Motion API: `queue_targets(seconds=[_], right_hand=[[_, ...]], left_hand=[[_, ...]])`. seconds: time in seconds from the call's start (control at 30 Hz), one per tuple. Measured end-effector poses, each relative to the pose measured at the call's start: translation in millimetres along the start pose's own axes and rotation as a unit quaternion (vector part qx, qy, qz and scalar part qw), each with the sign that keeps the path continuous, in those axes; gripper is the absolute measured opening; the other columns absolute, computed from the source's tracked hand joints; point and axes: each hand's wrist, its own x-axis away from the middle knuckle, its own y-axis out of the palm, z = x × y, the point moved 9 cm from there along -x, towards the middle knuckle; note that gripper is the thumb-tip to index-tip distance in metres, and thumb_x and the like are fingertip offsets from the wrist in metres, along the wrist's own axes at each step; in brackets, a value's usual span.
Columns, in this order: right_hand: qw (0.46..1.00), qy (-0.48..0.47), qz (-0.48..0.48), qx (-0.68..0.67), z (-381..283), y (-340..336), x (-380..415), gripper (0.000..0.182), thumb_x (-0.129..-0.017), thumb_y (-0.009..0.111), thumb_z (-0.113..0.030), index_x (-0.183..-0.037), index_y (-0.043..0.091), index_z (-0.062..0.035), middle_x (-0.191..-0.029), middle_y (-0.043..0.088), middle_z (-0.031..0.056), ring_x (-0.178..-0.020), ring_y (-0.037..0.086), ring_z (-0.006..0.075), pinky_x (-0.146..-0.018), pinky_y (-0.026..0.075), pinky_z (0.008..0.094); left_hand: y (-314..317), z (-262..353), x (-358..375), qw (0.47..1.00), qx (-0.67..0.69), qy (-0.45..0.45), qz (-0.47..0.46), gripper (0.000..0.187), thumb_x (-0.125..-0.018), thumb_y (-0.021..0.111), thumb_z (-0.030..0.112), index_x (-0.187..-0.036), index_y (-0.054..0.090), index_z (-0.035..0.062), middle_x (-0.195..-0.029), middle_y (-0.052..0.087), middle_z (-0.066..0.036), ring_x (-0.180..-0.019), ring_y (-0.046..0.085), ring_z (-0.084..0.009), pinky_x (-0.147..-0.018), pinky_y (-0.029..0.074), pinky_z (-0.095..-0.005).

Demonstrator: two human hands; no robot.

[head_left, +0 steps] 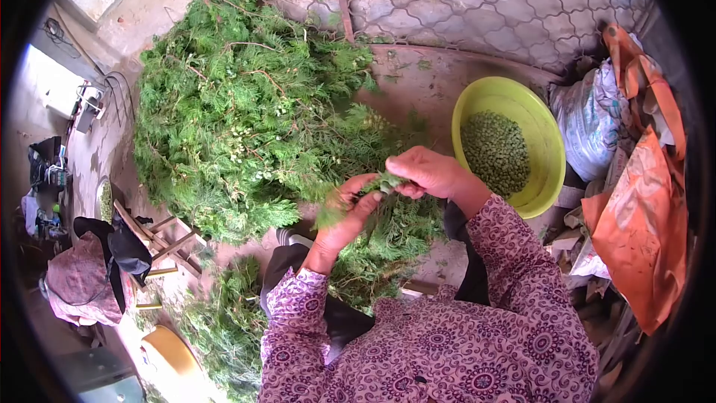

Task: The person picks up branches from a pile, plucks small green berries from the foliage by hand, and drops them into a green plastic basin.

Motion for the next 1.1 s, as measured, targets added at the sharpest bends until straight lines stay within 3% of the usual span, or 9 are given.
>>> queue_targets(seconds=[0.07, 0.1, 0.23, 0.37, 0.47, 0.53, 0.67, 0.9, 1.1], right_hand=[[0.997, -0.044, 0.044, -0.035, -6, -14, 0, 0.038, -0.088, 0.046, -0.037, -0.079, 0.058, -0.0015, -0.057, 0.045, -0.0011, -0.046, 0.039, 0.0063, -0.041, 0.031, 0.0197], [0.993, -0.077, 0.049, -0.074, -14, -14, 1, 0.036, -0.088, 0.047, -0.035, -0.079, 0.057, -0.0008, -0.06, 0.047, -0.0011, -0.046, 0.04, 0.0057, -0.04, 0.03, 0.0197], [0.978, -0.124, 0.099, -0.133, -19, -32, 1, 0.028, -0.086, 0.05, -0.029, -0.082, 0.056, -0.002, -0.061, 0.048, -0.0019, -0.047, 0.04, 0.0042, -0.041, 0.029, 0.0189], [0.977, -0.124, 0.101, -0.139, -18, -31, -1, 0.024, -0.085, 0.053, -0.026, -0.084, 0.056, -0.0023, -0.062, 0.049, -0.0021, -0.048, 0.041, 0.0042, -0.042, 0.029, 0.0187], [0.981, -0.101, 0.125, -0.107, -11, -31, -4, 0.023, -0.084, 0.055, -0.026, -0.086, 0.054, -0.0023, -0.065, 0.05, -0.0006, -0.05, 0.042, 0.0051, -0.042, 0.03, 0.0188], [0.987, -0.088, 0.093, -0.102, -4, -22, -9, 0.025, -0.084, 0.056, -0.027, -0.088, 0.051, -0.0025, -0.069, 0.051, 0.0016, -0.052, 0.043, 0.0065, -0.043, 0.032, 0.0188], [0.991, -0.068, 0.098, -0.068, -4, -11, -9, 0.027, -0.081, 0.059, -0.026, -0.089, 0.049, -0.0022, -0.071, 0.051, 0.0031, -0.054, 0.045, 0.0078, -0.044, 0.033, 0.0193], [0.987, -0.08, 0.139, 0.026, -14, -10, -6, 0.02, -0.077, 0.061, -0.012, -0.091, 0.051, -0.0015, -0.069, 0.051, 0.0017, -0.054, 0.045, 0.0075, -0.045, 0.034, 0.0204], [0.984, -0.106, 0.096, -0.103, -7, -7, -11, 0.018, -0.078, 0.058, -0.008, -0.092, 0.051, -0.0007, -0.064, 0.049, 0.0021, -0.051, 0.043, 0.0082, -0.045, 0.034, 0.0214]], left_hand=[[-7, -13, 2, 0.981, 0.177, -0.074, 0.035, 0.021, -0.08, 0.055, 0.001, -0.101, 0.058, 0.003, -0.092, 0.06, -0.002, -0.085, 0.054, -0.0112, -0.078, 0.043, -0.0247], [-13, -18, 1, 0.968, 0.219, -0.089, 0.089, 0.015, -0.08, 0.054, -0.001, -0.094, 0.06, 0.0035, -0.084, 0.061, 0.0, -0.078, 0.054, -0.0077, -0.072, 0.044, -0.0225], [-23, -40, 6, 0.925, 0.318, -0.164, 0.13, 0.013, -0.079, 0.054, -0.002, -0.088, 0.06, 0.0044, -0.081, 0.062, -0.003, -0.069, 0.056, -0.0083, -0.063, 0.046, -0.0217], [-21, -39, 9, 0.91, 0.341, -0.192, 0.137, 0.012, -0.078, 0.054, -0.002, -0.087, 0.06, 0.0041, -0.081, 0.062, -0.004, -0.068, 0.057, -0.0094, -0.061, 0.047, -0.0227], [-15, -35, 7, 0.916, 0.343, -0.185, 0.092, 0.012, -0.078, 0.056, -0.002, -0.086, 0.061, 0.0046, -0.08, 0.063, -0.004, -0.067, 0.056, -0.0094, -0.061, 0.048, -0.0238], [-18, -32, 4, 0.933, 0.328, -0.122, 0.089, 0.011, -0.077, 0.058, -0.001, -0.085, 0.062, 0.0054, -0.08, 0.063, -0.004, -0.066, 0.056, -0.0095, -0.06, 0.048, -0.0244], [-18, -29, 6, 0.937, 0.315, -0.116, 0.097, 0.012, -0.076, 0.06, 0.0, -0.086, 0.062, 0.007, -0.08, 0.063, -0.003, -0.066, 0.055, -0.0089, -0.059, 0.047, -0.0241], [-18, -31, 6, 0.942, 0.308, -0.1, 0.087, 0.014, -0.076, 0.06, -0.001, -0.088, 0.062, 0.0067, -0.081, 0.063, -0.002, -0.067, 0.055, -0.008, -0.059, 0.047, -0.0238], [-18, -31, 9, 0.936, 0.318, -0.114, 0.098, 0.014, -0.076, 0.061, 0.0, -0.087, 0.062, 0.0079, -0.08, 0.063, -0.003, -0.065, 0.054, -0.0073, -0.056, 0.045, -0.0236]])
